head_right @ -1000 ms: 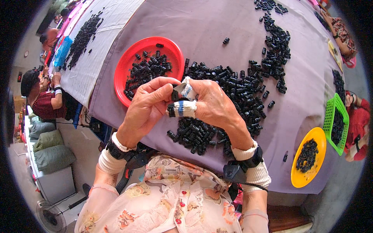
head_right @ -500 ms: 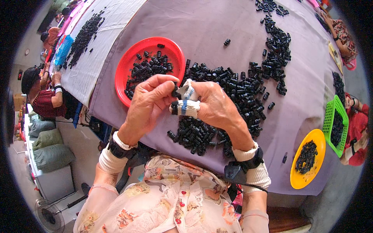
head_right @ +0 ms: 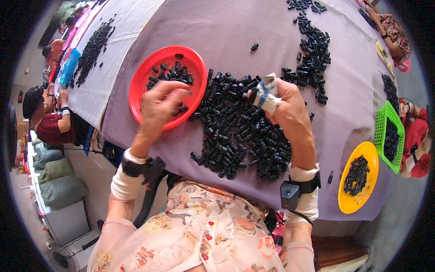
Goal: Manually assembling small black plastic components by hand at a workstation.
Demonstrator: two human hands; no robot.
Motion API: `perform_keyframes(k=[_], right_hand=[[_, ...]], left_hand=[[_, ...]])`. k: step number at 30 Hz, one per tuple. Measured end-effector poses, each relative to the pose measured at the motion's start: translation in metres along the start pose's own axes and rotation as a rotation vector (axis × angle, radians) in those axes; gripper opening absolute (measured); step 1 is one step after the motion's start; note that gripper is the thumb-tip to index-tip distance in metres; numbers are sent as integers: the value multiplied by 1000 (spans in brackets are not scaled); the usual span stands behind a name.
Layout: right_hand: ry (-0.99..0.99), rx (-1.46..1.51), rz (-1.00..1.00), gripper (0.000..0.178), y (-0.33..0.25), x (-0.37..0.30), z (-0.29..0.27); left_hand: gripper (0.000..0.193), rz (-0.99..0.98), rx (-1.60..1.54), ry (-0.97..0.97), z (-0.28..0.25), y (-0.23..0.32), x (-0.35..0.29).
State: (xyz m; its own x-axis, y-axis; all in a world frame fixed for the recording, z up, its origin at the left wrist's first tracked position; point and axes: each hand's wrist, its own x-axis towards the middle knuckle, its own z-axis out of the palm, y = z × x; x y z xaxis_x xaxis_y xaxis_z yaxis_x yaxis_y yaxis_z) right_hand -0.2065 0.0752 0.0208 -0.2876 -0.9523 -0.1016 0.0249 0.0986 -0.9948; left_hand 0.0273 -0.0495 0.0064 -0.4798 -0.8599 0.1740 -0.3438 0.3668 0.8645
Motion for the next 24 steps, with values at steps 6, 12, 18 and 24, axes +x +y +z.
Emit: perform_keyframes(k=[6, 12, 18, 24], right_hand=[[-24, -196, -24, 7, 7, -7, 4], [1, -106, 69, 5, 14, -13, -1], [5, -236, 31, 13, 7, -8, 14], [-142, -90, -74, 20, 10, -1, 28]], left_hand=[[21, 221, 395, -216, 88, -3, 0], [18, 251, 346, -229, 94, -15, 4], [15, -90, -163, -433, 37, 35, 0], [18, -143, -342, -454, 16, 48, -3]])
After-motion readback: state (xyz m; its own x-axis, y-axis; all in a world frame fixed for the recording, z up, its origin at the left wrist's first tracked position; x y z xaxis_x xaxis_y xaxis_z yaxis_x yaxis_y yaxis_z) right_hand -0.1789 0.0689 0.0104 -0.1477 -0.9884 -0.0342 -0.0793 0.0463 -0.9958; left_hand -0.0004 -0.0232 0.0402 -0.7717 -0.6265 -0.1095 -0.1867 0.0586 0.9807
